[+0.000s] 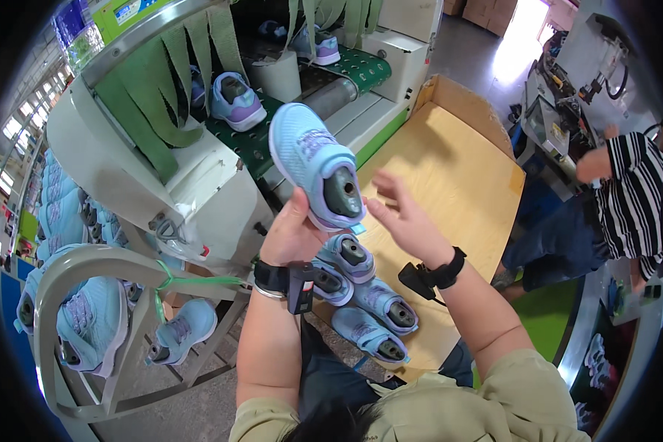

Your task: The person picks up light blue sneakers from a wooden table, briefly inspects them, and places them onto a green conveyor belt. The person repeats this process for multiple pairs of shoes throughout the clip. A coworker is visible in the background working at a separate station.

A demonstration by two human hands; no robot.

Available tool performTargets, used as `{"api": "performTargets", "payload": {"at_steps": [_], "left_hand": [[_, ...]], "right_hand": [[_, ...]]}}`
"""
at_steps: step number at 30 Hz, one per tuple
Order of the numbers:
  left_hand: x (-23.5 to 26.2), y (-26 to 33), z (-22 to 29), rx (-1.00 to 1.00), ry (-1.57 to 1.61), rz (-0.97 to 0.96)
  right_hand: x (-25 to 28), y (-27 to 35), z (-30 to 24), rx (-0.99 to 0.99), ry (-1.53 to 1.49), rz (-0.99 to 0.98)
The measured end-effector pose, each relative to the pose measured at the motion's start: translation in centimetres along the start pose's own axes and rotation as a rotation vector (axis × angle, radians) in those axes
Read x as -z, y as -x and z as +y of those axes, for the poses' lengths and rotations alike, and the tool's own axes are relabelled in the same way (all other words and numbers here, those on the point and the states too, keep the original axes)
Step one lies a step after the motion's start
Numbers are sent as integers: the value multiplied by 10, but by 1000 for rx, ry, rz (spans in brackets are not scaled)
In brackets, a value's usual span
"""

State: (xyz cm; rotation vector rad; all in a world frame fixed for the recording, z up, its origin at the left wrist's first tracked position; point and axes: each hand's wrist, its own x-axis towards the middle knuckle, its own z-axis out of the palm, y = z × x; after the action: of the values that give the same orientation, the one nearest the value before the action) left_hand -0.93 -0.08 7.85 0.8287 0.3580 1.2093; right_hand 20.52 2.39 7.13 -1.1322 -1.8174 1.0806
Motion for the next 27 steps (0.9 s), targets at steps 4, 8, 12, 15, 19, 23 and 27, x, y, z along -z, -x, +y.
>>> {"api": "performTargets", "payload": {"at_steps": [4, 8, 12, 15, 19, 23, 27], "left_hand": [[5, -4, 7, -87, 0, -15], [17, -6, 10, -49, 48, 47], [16, -10, 20, -85, 128, -14], [16, -15, 24, -245, 180, 95], [22, -27, 16, -229, 98, 183], [17, -21, 23, -205, -34, 237], [19, -34, 22, -297, 119, 219]], "right_hand": [[-36, 15, 37, -107, 20, -441], [-22, 10, 33, -316, -14, -358], [17, 15, 50, -378, -313, -144], [49, 13, 30, -351, -314, 6], [90, -39, 10, 76, -208, 270], [97, -126, -53, 404, -142, 472], [98, -216, -39, 268, 63, 319]]}}
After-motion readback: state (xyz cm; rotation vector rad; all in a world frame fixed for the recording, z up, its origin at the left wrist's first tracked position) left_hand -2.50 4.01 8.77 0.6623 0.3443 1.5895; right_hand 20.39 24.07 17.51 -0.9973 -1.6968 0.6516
